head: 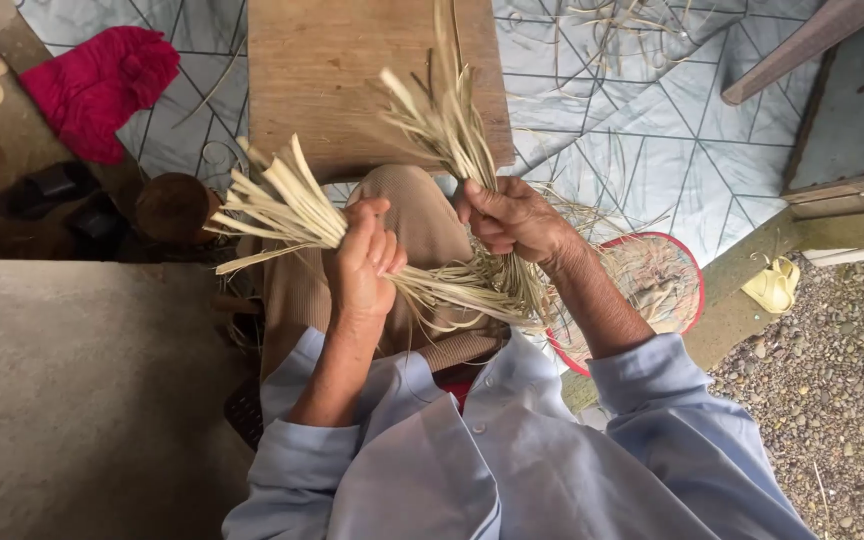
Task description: Gathering and aligning long straw strips into a bundle for weaving, using a wooden stick to help flatten and organize them.
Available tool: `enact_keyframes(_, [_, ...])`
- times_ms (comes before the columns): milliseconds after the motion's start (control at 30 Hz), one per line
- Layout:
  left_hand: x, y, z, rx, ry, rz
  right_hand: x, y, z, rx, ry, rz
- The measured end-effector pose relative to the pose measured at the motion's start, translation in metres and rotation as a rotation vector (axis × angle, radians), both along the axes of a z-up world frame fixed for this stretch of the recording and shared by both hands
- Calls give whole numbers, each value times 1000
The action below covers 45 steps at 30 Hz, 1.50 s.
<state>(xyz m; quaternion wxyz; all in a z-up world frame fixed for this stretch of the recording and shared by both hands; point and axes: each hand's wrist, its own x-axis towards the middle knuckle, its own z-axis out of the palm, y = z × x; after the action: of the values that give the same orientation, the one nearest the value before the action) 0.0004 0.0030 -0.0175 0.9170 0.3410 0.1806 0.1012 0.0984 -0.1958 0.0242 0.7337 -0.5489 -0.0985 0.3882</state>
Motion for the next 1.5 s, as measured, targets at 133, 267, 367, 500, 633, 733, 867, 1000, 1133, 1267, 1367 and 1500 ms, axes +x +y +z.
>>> enact_keyframes(133, [-2,5,-3,-16,-61,-55,0,-8,-4,126,116,12])
enact_keyframes(267, [-1,2,7,57,-28,-43,-1,-9,-8,202,190,53])
enact_keyframes(367, [0,2,4,36,-64,-56,-3,-9,-13,278,260,83])
enact_keyframes(500, [0,0,4,32,-55,-59,-11,-2,-11,235,222,30])
enact_keyframes(633, [1,0,9,14,-50,-50,-15,9,0,138,170,-11])
enact_keyframes(733, [-1,0,9,-10,-54,-56,-17,13,-2,113,152,-74])
enact_keyframes(867, [0,1,7,-16,-53,-65,-15,11,-24,54,114,-158])
enact_keyframes(1000, [2,0,7,19,-70,-64,-22,15,-30,-5,90,-286])
enact_keyframes(1133, [3,-2,10,53,-83,-45,-26,18,-22,-39,54,-372])
enact_keyframes(1267, [5,-5,23,115,-102,2,-24,18,-38,-109,-61,-443])
enact_keyframes(1367, [4,-9,22,130,-99,34,-30,22,-32,-135,-158,-474])
enact_keyframes(1500, [6,-5,16,91,-101,41,-32,26,-21,-145,-187,-465])
